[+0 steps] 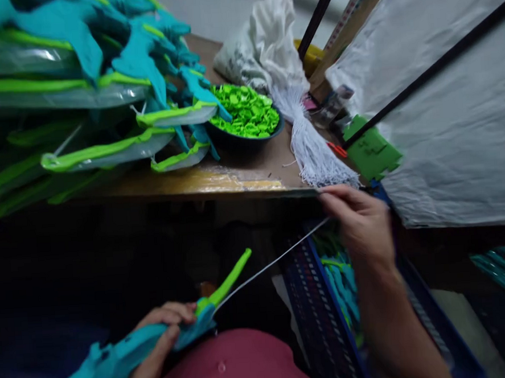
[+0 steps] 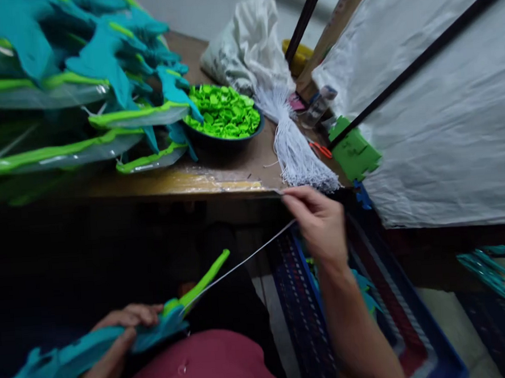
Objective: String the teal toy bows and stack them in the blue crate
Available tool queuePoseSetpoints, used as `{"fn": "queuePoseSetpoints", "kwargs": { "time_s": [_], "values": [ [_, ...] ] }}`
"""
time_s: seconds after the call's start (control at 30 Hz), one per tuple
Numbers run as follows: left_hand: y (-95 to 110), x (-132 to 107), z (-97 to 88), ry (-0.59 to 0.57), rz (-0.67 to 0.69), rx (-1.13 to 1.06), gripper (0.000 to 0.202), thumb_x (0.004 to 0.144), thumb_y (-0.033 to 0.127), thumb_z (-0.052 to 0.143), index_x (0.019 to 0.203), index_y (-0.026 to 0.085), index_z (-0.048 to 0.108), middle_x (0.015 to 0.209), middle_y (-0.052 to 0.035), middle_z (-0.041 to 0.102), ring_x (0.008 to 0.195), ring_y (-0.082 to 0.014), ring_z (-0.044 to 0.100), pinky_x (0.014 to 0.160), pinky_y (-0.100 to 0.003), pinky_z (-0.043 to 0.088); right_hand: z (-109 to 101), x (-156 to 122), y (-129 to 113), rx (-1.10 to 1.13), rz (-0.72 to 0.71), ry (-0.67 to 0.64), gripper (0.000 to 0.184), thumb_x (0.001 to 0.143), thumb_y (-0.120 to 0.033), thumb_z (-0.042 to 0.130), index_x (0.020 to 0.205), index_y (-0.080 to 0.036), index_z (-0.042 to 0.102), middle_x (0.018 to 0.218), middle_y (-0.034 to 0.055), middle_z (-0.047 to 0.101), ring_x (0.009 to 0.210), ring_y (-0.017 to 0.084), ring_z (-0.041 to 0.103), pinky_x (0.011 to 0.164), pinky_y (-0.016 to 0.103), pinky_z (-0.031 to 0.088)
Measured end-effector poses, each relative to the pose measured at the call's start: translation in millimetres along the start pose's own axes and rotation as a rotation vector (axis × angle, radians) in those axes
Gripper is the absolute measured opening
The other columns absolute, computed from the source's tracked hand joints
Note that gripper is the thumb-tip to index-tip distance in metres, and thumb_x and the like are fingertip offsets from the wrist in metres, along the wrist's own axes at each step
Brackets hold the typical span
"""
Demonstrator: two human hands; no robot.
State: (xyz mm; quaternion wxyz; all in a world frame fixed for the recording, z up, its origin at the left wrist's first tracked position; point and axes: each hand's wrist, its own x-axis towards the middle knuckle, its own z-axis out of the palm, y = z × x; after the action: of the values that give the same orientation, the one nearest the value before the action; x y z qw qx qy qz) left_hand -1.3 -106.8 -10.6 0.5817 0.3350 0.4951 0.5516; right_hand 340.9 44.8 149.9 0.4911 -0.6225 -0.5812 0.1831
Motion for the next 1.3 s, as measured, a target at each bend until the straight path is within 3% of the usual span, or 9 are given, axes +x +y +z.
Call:
{"fn": "queuePoseSetpoints", "kwargs": {
  "time_s": [0.1, 0.17, 0.23, 0.3, 0.37, 0.47, 0.53, 0.83, 1.3],
  "values": [
    [8.8, 9.2, 14.4, 0.034, 0.035, -0.095, 0.016, 0.086, 0.037, 0.077, 0.084, 0.024, 0.069, 0.079, -0.0007, 0.067, 0.082, -0.0201, 0.067, 0.098, -0.046, 0.059, -49.6, -12.7, 9.5, -0.67, -0.419, 0.311, 0.015, 0.093, -0.03, 0.068, 0.098, -0.02, 0.079, 0.094, 0.009, 0.07, 0.091, 0.022, 0.065, 0.086, 0.038, 0.05],
    [10.2, 14.2, 25.8, 0.064, 0.003, -0.102, 0.017, 0.086, 0.034, 0.078, 0.083, 0.022, 0.067, 0.077, 0.0006, 0.065, 0.08, -0.0172, 0.065, 0.097, -0.042, 0.059, -53.2, -29.2, 22.1, -0.775, -0.456, 0.287, 0.016, 0.096, -0.028, 0.065, 0.098, -0.019, 0.079, 0.092, 0.0089, 0.069, 0.09, 0.021, 0.065, 0.083, 0.037, 0.05],
    [9.5, 16.3, 35.0, 0.096, -0.026, -0.081, 0.017, 0.087, 0.031, 0.077, 0.081, 0.02, 0.066, 0.076, 0.0013, 0.064, 0.079, -0.0159, 0.064, 0.096, -0.039, 0.059, -33.1, -53.4, 40.9, -0.643, -0.336, 0.092, 0.017, 0.098, -0.026, 0.061, 0.096, -0.019, 0.076, 0.09, 0.0063, 0.068, 0.085, 0.018, 0.064, 0.079, 0.033, 0.05],
    [8.5, 15.8, 40.1, 0.114, -0.033, -0.064, 0.015, 0.087, 0.028, 0.076, 0.082, 0.02, 0.064, 0.076, 0.002, 0.063, 0.079, -0.0153, 0.063, 0.096, -0.038, 0.059, 2.4, -81.0, 63.4, -0.432, -0.171, -0.131, 0.017, 0.098, -0.022, 0.058, 0.094, -0.019, 0.074, 0.09, 0.0049, 0.068, 0.085, 0.017, 0.065, 0.078, 0.03, 0.051],
    [8.5, 14.3, 41.8, 0.107, -0.036, -0.048, 0.013, 0.087, 0.027, 0.075, 0.084, 0.021, 0.064, 0.077, 0.0023, 0.063, 0.08, -0.0155, 0.064, 0.097, -0.039, 0.059, 41.5, -105.5, 85.2, -0.26, -0.031, -0.273, 0.017, 0.097, -0.019, 0.057, 0.092, -0.02, 0.073, 0.091, 0.0048, 0.069, 0.086, 0.016, 0.066, 0.078, 0.029, 0.051],
    [10.0, 13.5, 42.1, 0.076, -0.04, -0.01, 0.012, 0.089, 0.027, 0.074, 0.086, 0.021, 0.063, 0.078, 0.0022, 0.064, 0.082, -0.0162, 0.065, 0.097, -0.04, 0.059, 86.7, -127.1, 108.5, -0.173, 0.085, -0.313, 0.017, 0.097, -0.019, 0.055, 0.091, -0.02, 0.071, 0.092, 0.0052, 0.068, 0.087, 0.017, 0.065, 0.079, 0.029, 0.051],
    [10.8, 14.3, 43.0, 0.066, -0.032, 0.002, 0.013, 0.089, 0.028, 0.074, 0.086, 0.021, 0.063, 0.077, 0.0024, 0.063, 0.081, -0.0162, 0.064, 0.096, -0.041, 0.06, 103.0, -130.5, 117.1, -0.211, 0.083, -0.288, 0.019, 0.097, -0.018, 0.052, 0.091, -0.02, 0.07, 0.092, 0.006, 0.066, 0.088, 0.018, 0.064, 0.081, 0.029, 0.05],
    [11.6, 18.0, 48.3, 0.092, -0.045, 0.028, 0.019, 0.086, 0.031, 0.079, 0.083, 0.021, 0.063, 0.075, 0.0031, 0.063, 0.078, -0.0156, 0.064, 0.095, -0.038, 0.061, 114.2, -121.5, 128.2, -0.511, -0.024, -0.422, 0.018, 0.095, -0.013, 0.049, 0.089, -0.018, 0.065, 0.094, 0.0093, 0.065, 0.091, 0.022, 0.059, 0.085, 0.034, 0.046],
    [15.3, 20.8, 51.2, 0.084, -0.022, 0.011, 0.02, 0.085, 0.028, 0.08, 0.082, 0.018, 0.063, 0.073, 0.0031, 0.065, 0.076, -0.0151, 0.065, 0.091, -0.037, 0.062, 117.3, -121.2, 131.5, -0.599, -0.047, -0.443, 0.016, 0.093, -0.011, 0.05, 0.088, -0.016, 0.065, 0.093, 0.0097, 0.064, 0.089, 0.022, 0.057, 0.083, 0.034, 0.044]
  ]
}}
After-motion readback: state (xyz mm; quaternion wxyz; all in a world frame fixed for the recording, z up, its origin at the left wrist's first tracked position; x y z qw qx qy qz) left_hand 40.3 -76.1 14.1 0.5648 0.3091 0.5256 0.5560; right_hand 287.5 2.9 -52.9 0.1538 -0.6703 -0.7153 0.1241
